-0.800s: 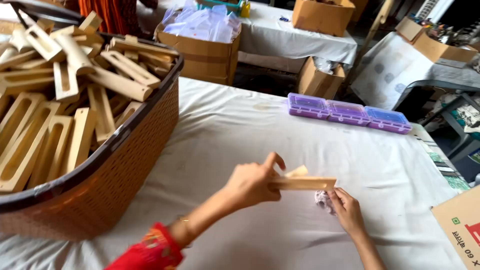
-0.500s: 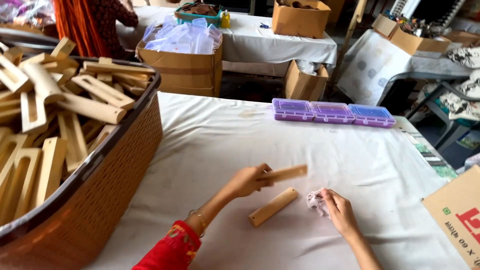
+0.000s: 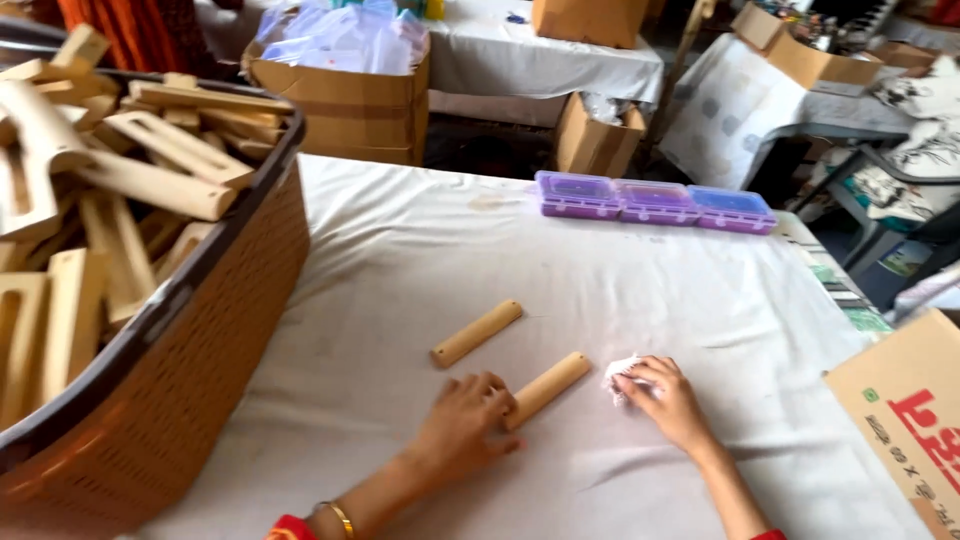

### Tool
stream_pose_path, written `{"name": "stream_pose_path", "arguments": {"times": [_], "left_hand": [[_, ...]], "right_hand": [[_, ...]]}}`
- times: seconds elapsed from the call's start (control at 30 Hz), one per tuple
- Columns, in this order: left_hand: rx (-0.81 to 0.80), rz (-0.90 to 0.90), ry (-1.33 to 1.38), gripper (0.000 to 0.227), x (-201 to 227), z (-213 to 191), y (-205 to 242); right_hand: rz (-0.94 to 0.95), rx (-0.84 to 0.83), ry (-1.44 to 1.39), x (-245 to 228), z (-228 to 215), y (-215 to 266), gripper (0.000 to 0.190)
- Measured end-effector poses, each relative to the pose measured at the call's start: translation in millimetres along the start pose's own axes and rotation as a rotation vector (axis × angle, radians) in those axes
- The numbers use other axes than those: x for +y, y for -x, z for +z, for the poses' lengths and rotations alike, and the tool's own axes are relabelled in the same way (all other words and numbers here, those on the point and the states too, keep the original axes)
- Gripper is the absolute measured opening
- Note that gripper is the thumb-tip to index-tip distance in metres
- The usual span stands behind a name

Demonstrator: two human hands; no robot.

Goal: The recorder is shown assembling and wrapping incense stick holders or similar wooden items in purple plastic packaging.

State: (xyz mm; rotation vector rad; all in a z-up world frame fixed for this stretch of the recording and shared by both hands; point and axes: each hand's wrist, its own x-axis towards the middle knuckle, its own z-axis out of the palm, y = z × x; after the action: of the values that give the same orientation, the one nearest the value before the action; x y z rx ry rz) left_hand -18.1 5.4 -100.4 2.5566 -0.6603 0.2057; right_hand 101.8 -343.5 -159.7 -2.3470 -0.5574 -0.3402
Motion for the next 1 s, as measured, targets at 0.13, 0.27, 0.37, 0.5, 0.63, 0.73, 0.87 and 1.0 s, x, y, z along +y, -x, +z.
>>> {"name": "stream_pose_path", "arguments": {"times": [0.13,0.27,0.37,0.5,0.63,0.73,0.87,1.0], "left_hand": [[0.085,-0.024,0.036,0.049,-26,31,-7],[0.13,-0.208,0.259,0.063,-27,16,-12],[0.18,-0.239,0.312,0.069,-30,19,-13],[0.225,-0.287,0.257,0.082,-33,26,-9],[0.19,-0.371,0.261,0.083,-31,16,-11],[0.209,-0.248,0.261,0.084,-35,20,-10],[0.192,-0.266,0.289,0.085,-33,21,-14],[0.219,-0.216,0.233,0.081,-43,35,-13]], "right_hand": [[0.227,-0.058,-0.088,-3,-1,-1,0.028],[0.068,0.043,-0.078,-5,15,-1,0.024],[0.111,0.026,-0.302,-76,34,-14,0.022],[-0.327,-0.234,0.089,-153,74,-7,0.023],[-0.62,-0.131,0.239,-142,67,-18,0.035],[-0.247,-0.127,0.288,-109,49,-23,0.038],[-0.168,-0.053,0.313,-102,38,-20,0.028],[-0.412,-0.075,0.219,-129,74,-10,0.034]]}}
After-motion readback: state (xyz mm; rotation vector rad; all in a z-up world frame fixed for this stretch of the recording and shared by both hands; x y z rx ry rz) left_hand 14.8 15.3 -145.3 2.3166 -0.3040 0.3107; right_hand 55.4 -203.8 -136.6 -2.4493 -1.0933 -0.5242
